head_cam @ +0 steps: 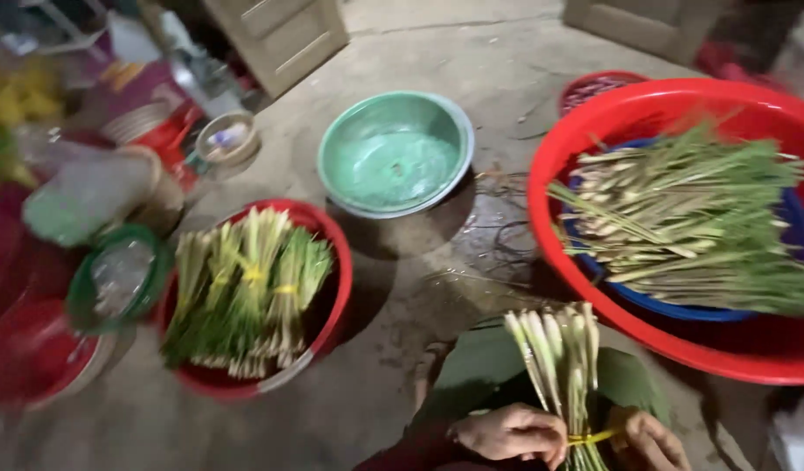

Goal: Bundling lemongrass stalks and tying them with plastic string

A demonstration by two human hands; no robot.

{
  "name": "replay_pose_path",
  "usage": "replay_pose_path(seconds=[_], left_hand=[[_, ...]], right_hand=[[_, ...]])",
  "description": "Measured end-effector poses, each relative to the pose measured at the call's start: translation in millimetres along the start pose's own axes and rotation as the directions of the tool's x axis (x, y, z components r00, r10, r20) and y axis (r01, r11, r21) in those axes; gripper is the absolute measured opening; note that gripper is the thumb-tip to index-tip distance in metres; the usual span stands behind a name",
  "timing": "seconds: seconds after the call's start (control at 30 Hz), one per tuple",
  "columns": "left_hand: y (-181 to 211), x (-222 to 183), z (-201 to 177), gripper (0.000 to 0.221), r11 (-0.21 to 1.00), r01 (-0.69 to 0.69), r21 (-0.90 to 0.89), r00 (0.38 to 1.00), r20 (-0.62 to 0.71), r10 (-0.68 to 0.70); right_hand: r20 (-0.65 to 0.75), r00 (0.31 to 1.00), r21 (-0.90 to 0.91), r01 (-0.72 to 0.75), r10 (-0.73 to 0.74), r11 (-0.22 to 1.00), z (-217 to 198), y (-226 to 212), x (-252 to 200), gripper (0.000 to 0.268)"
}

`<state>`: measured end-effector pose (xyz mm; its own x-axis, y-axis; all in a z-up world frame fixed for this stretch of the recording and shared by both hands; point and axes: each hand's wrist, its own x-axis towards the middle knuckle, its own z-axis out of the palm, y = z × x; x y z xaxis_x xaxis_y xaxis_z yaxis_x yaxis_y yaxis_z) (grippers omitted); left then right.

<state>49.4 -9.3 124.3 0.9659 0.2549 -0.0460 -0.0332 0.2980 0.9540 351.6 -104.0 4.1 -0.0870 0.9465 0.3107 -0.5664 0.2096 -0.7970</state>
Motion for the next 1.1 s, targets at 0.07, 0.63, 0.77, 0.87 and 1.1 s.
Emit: replay_pose_path(seconds=[0.07,0.63,0.77,0.87,1.1], left_hand=[[-16.7,5.8,-2.5,0.017,0.999,-0.018,-0.047,1.0,0.023,0.019],[-7.2,-17.6,-5.7,0.018,0.988,-0.022,0.154,0.992,-0.122,0.041],[44.0,-10.5,-18.8,0.039,0.944,-0.311,0.108,0.856,-0.399,0.328],[70.1,-8.1,-26.1,0.02,0.792,-0.066,0.607,0.768,-0.475,0.429],[89.6,21.2,9.5,0.025,0.076,-0.274,0.959,0.847,0.203,0.492]], right_hand=[[-0.17,0.983,-0.277,-0.11,0.064,0.955,-16.4,6.2,-14.6,0.029],[-0.538,0.836,-0.634,-0.484,0.106,0.603,-22.9,30.3,-32.0,0.017],[-0.613,0.721,-0.64,-0.693,0.322,0.333,67.6,-42.5,17.8,0.028],[-0.479,0.827,-0.733,-0.561,0.294,0.385,94.2,-57.7,31.1,0.03],[-0.387,0.901,-0.728,-0.428,0.193,0.537,129.6,-88.8,53.5,0.029]])
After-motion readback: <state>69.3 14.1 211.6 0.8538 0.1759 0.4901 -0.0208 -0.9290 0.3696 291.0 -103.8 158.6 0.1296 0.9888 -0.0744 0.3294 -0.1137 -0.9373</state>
